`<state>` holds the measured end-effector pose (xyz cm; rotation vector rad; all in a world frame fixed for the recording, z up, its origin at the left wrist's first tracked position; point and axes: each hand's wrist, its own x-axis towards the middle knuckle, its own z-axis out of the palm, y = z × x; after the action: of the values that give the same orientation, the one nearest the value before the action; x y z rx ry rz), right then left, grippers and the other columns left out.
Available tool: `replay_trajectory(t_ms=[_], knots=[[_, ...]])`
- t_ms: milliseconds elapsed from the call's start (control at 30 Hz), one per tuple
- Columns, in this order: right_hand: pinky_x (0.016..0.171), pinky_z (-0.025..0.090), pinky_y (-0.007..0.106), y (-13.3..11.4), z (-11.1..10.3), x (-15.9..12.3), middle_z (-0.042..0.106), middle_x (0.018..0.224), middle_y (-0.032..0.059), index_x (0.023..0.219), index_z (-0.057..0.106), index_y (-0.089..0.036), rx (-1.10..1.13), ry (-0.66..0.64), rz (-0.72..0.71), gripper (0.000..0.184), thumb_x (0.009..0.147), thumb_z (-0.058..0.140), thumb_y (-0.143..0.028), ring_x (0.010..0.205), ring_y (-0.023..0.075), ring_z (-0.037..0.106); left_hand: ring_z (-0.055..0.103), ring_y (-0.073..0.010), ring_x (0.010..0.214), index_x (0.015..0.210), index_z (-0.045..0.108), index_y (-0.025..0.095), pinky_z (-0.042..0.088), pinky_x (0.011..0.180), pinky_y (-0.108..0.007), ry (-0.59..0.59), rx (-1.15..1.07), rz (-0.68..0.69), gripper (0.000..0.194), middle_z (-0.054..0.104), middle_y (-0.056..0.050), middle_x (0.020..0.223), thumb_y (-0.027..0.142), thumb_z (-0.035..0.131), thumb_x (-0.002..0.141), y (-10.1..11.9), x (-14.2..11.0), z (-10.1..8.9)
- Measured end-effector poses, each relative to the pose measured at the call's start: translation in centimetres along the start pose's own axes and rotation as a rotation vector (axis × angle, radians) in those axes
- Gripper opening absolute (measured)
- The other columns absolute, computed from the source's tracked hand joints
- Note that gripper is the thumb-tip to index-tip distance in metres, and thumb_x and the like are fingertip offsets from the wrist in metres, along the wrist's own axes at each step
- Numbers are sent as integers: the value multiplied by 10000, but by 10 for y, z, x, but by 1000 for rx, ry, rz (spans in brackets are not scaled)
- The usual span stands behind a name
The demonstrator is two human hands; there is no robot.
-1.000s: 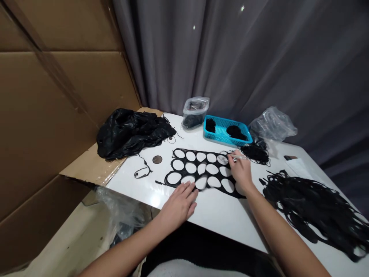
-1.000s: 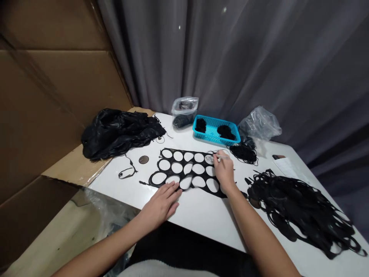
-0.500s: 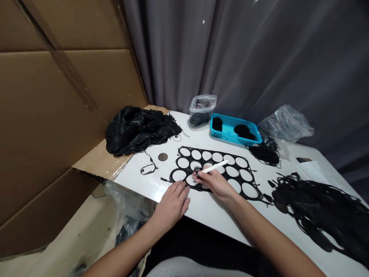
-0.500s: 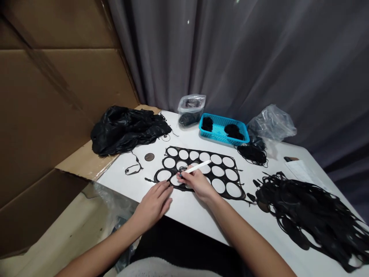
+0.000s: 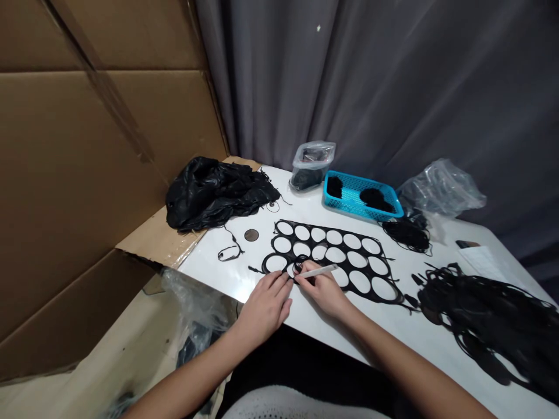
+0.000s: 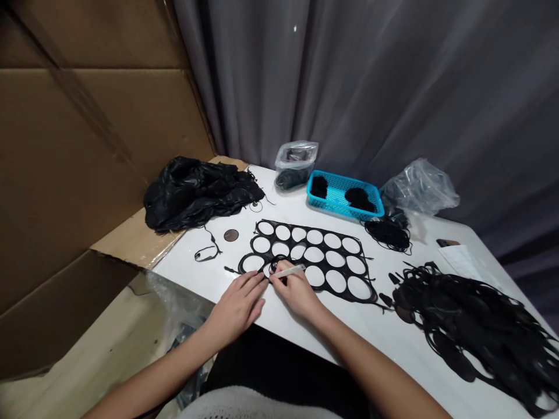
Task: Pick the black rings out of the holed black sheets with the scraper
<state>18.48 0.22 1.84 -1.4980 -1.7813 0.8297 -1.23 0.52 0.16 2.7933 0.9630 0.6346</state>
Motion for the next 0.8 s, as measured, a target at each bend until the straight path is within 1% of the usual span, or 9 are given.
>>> replay_trajectory(t_ms=[167, 267, 400, 467, 500, 567, 667, 733, 800], knots=[[709, 408, 323, -4, 9, -12, 580, 856, 37, 784, 481, -231, -162, -14, -214, 162, 935, 446, -186, 775, 200, 506, 538, -300, 1225, 1292, 561, 126, 462, 1028, -474, -3, 17, 6, 352, 628, -134, 1295, 217, 499, 957, 0, 2, 0], [729, 415, 327, 2, -2, -1, 623, 884, 39, 811, 524, -242, -250, 40, -268, 120, 883, 480, -157, 816, 217, 526, 550, -299, 1207, 1273, 568, 120, 466, 1017, -474, -5, 29, 15, 337, 641, -141, 1265, 199, 490, 954, 0, 2, 1], [700, 377, 345, 32, -50, 42, 551, 726, 37, 712, 430, -243, -294, 339, -130, 215, 927, 420, -242, 716, 221, 491, 554, -288, 1203, 1262, 564, 140, 469, 1009, -470, -2, 11, 25, 329, 642, -141, 1249, 183, 489, 944, 0, 1, -2], [648, 371, 333, 48, -73, 62, 527, 645, 6, 708, 425, -245, -259, 489, 34, 223, 908, 485, -322, 616, 197, 480, 553, -284, 1198, 1255, 565, 147, 468, 1011, -462, 6, -2, 30, 325, 642, -132, 1241, 179, 498, 938, 0, 2, -5], [616, 374, 325, 54, -81, 69, 535, 626, -4, 709, 437, -242, -191, 509, 128, 233, 887, 528, -360, 568, 182, 479, 563, -279, 1173, 1235, 576, 155, 475, 998, -454, 4, -12, 27, 307, 649, -123, 1215, 181, 502, 938, -1, 3, -8], [535, 379, 303, 59, -85, 78, 588, 641, -2, 710, 470, -231, 41, 443, 285, 257, 833, 611, -407, 492, 149, 477, 599, -258, 1063, 1179, 602, 174, 504, 931, -431, -5, -37, 5, 254, 666, -98, 1110, 192, 496, 948, -3, 11, -12], [453, 407, 263, 54, -73, 79, 662, 755, 37, 722, 521, -210, 458, 229, 364, 271, 765, 716, -393, 503, 123, 519, 609, -235, 977, 1189, 599, 184, 523, 860, -407, 8, -59, -42, 257, 651, -89, 1064, 209, 477, 965, -10, 30, -13], [459, 460, 240, 46, -61, 78, 665, 785, 43, 721, 536, -205, 650, 154, 389, 288, 724, 777, -362, 579, 130, 582, 582, -262, 1109, 1257, 567, 177, 505, 927, -432, 27, -38, -49, 309, 625, -116, 1204, 224, 491, 961, -17, 43, -9], [518, 520, 239, 38, -53, 75, 667, 807, 46, 717, 536, -204, 754, 122, 410, 311, 705, 808, -354, 681, 152, 646, 527, -286, 1242, 1267, 566, 176, 464, 1014, -461, 14, -12, -34, 319, 599, -123, 1299, 248, 510, 961, -24, 52, -3]])
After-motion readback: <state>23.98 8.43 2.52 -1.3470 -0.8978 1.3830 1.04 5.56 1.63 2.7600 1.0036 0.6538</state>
